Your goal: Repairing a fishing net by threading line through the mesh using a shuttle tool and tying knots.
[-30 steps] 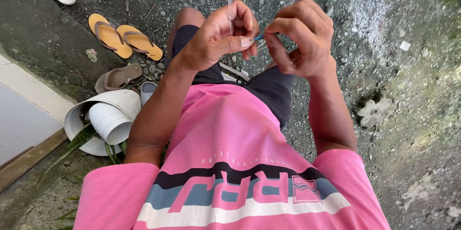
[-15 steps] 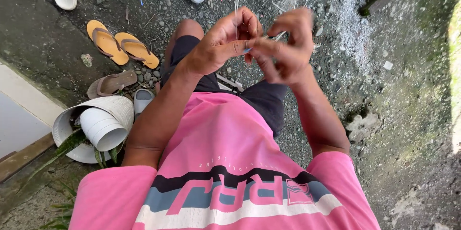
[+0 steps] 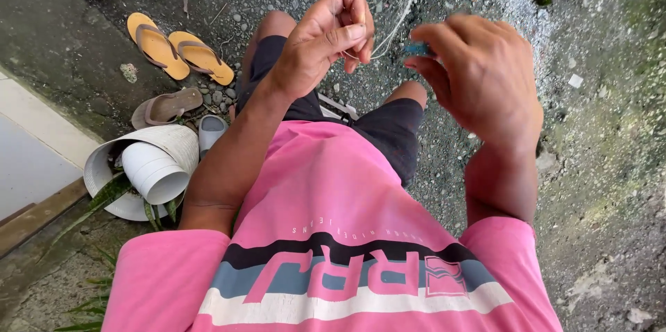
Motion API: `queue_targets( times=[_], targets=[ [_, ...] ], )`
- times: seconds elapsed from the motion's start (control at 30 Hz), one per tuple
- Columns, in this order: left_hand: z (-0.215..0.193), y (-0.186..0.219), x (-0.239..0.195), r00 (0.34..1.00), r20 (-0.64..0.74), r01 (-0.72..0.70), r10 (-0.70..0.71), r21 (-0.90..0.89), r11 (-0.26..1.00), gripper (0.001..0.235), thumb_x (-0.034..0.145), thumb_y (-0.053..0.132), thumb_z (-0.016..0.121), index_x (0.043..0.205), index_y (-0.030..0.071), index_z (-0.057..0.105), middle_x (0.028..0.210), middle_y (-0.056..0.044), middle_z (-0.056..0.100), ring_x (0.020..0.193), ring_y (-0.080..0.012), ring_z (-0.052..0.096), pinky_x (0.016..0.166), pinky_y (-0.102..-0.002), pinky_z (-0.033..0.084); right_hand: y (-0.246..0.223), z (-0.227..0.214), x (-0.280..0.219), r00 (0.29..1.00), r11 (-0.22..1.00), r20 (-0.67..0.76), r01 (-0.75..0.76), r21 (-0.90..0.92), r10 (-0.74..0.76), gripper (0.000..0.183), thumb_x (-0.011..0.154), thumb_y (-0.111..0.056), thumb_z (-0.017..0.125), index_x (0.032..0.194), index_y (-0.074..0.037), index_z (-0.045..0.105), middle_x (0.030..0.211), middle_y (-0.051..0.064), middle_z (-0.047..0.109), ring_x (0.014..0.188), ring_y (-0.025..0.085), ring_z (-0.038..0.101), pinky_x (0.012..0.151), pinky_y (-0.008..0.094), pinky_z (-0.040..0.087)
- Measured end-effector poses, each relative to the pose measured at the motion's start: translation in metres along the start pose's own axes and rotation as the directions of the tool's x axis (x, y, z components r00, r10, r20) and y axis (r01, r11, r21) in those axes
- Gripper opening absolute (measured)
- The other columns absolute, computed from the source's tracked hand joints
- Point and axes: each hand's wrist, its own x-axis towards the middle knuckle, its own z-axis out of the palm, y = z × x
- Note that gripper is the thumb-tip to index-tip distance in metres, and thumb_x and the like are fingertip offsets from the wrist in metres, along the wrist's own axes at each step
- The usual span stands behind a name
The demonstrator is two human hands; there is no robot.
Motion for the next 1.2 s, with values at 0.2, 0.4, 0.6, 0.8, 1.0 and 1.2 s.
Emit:
queue_targets(
  times=[0.2,0.4,0.6,0.8,1.0,1.2],
  targets=[
    [0.000,-0.001,0.002,0.999,0.027,-0.037,0.036,0.033,0.999,0.009,0.097,0.017,0.046,0.094,0.012,0.039,0.082,-0.002,0.047,0.072,-0.0096,0.052,0.055,-0.019,0.037,0.015,0.029,0.009,0.940,0.120,0.080,-0.126,0.985,0.332,0.023,0.100,-0.020,0.055,0.100,0.003,0.057,0.064,0.000,0.042,0.057,0.006,0.036,0.054,0.019,0.027],
    [0.004,-0.002,0.006,0.999,0.025,-0.041,0.039,0.061,0.997,0.027,0.092,0.005,0.056,0.089,0.014,0.031,0.079,0.000,0.036,0.064,-0.0089,0.031,0.056,-0.022,0.031,-0.004,0.049,0.002,0.929,-0.190,0.059,0.012,0.982,0.365,0.035,0.095,-0.027,0.059,0.114,0.002,0.054,0.067,-0.002,0.038,0.063,0.005,0.036,0.055,0.017,0.031],
    [0.010,-0.009,0.009,0.991,0.083,-0.106,0.101,0.054,0.993,0.025,0.093,0.002,0.049,0.085,0.013,0.028,0.074,-0.002,0.034,0.056,-0.0098,0.032,0.055,-0.023,0.032,-0.012,0.071,-0.007,0.870,-0.354,0.023,0.176,0.918,0.493,0.017,0.096,-0.015,0.057,0.101,0.001,0.060,0.054,-0.005,0.022,0.046,0.004,0.019,0.043,0.018,0.016],
    [0.006,-0.015,-0.001,0.990,-0.026,-0.134,0.139,0.138,0.981,0.028,0.092,0.002,0.058,0.093,0.013,0.032,0.109,-0.003,0.043,0.065,-0.0063,0.040,0.055,-0.020,0.035,0.001,0.043,-0.010,0.904,0.263,0.028,-0.154,0.953,0.427,0.052,0.101,-0.057,0.031,0.119,-0.010,0.041,0.090,0.001,0.044,0.057,0.003,0.025,0.049,0.018,0.023],
    [0.018,-0.007,-0.006,0.998,-0.046,-0.033,0.047,0.267,0.963,0.026,0.090,0.008,0.057,0.092,0.015,0.032,0.114,-0.014,0.057,0.070,-0.0052,0.047,0.063,-0.019,0.036,-0.003,0.029,-0.003,0.863,0.926,-0.455,-0.038,0.375,0.219,0.029,0.107,-0.015,0.047,0.106,0.006,0.068,0.090,0.015,0.045,0.083,0.030,0.045,0.074,0.042,0.032],
    [0.024,-0.006,-0.005,0.998,-0.053,0.044,-0.022,0.470,0.881,0.021,0.089,0.009,0.059,0.093,0.012,0.039,0.116,-0.012,0.058,0.073,-0.0065,0.048,0.065,-0.021,0.041,0.002,0.022,0.003,0.913,0.997,-0.404,0.066,0.028,-0.049,0.014,0.103,-0.013,0.067,0.092,-0.006,0.062,0.089,0.008,0.059,0.075,0.025,0.047,0.073,0.038,0.030]
  ],
)
